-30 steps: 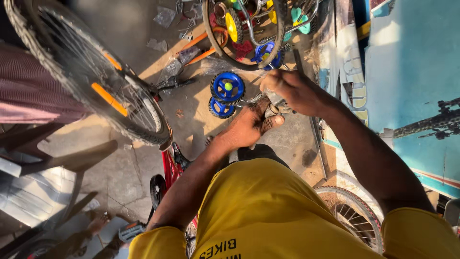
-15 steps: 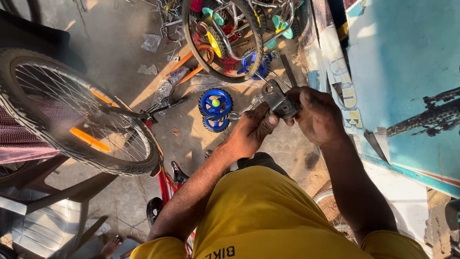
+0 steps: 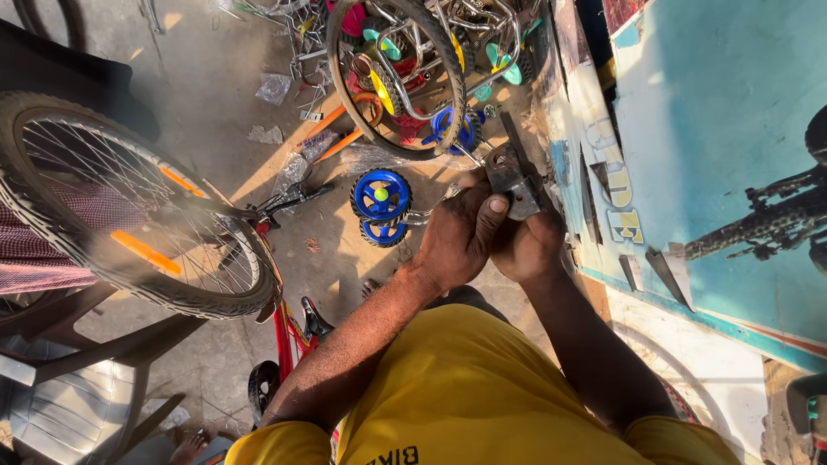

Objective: The person removes a pedal from a red bicycle using a wrench, then uses a hammer and screwdriver to disassemble and adjust the pedal mechanism on the ground.

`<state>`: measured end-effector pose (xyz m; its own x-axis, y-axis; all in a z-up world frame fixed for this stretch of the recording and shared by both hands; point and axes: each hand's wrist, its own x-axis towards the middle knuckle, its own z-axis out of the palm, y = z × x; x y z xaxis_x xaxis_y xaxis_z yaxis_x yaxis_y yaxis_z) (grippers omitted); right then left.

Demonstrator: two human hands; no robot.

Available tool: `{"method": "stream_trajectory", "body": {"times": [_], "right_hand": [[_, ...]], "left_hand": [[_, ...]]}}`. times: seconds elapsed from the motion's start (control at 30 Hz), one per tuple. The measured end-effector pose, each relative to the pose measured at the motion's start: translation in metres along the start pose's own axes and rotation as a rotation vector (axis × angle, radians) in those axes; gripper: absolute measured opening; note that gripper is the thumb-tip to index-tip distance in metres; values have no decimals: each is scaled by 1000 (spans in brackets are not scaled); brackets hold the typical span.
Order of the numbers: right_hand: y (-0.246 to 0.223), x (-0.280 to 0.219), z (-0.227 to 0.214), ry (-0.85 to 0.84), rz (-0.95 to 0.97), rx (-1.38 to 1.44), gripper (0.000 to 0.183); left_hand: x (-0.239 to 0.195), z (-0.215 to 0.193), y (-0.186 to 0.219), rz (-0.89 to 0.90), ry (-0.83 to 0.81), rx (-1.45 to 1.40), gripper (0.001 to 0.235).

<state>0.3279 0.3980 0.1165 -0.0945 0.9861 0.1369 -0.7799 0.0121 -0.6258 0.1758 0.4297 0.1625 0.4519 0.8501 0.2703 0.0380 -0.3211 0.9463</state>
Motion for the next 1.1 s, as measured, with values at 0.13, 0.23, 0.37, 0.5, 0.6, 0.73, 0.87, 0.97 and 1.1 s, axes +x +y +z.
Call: {"method": "stream_trajectory", "body": {"times": [0.13,0.23,0.37,0.5,0.6,0.73,0.87,0.97,1.1], "right_hand": [[-13,-3,-3,27,116,67,52],[-18,-5,-16,108,221,151,45],[0,0,-27,89,127,12,45],[21,22,-49,152,194,-66,40],[32,45,-73,264,338,-131,36],[62,61,-94,321,446,-132,25],[96,79,-96,340,538,-197,27],[116,100,-87,339,563,-228,26],[136,144,-58,386,516,-228,23]], "left_hand": [[0,11,0,-53,-47,73,37],[0,17,-6,-7,-20,127,38],[-10,20,-20,-178,58,-34,43],[-13,4,-47,-426,198,-33,46],[-15,-37,-69,-472,402,-100,46],[-29,-121,-89,-326,727,-333,41],[-36,-203,-106,-146,866,-269,40],[-23,-254,-129,-89,918,-220,42],[14,-327,-171,-73,942,-241,42]]}}
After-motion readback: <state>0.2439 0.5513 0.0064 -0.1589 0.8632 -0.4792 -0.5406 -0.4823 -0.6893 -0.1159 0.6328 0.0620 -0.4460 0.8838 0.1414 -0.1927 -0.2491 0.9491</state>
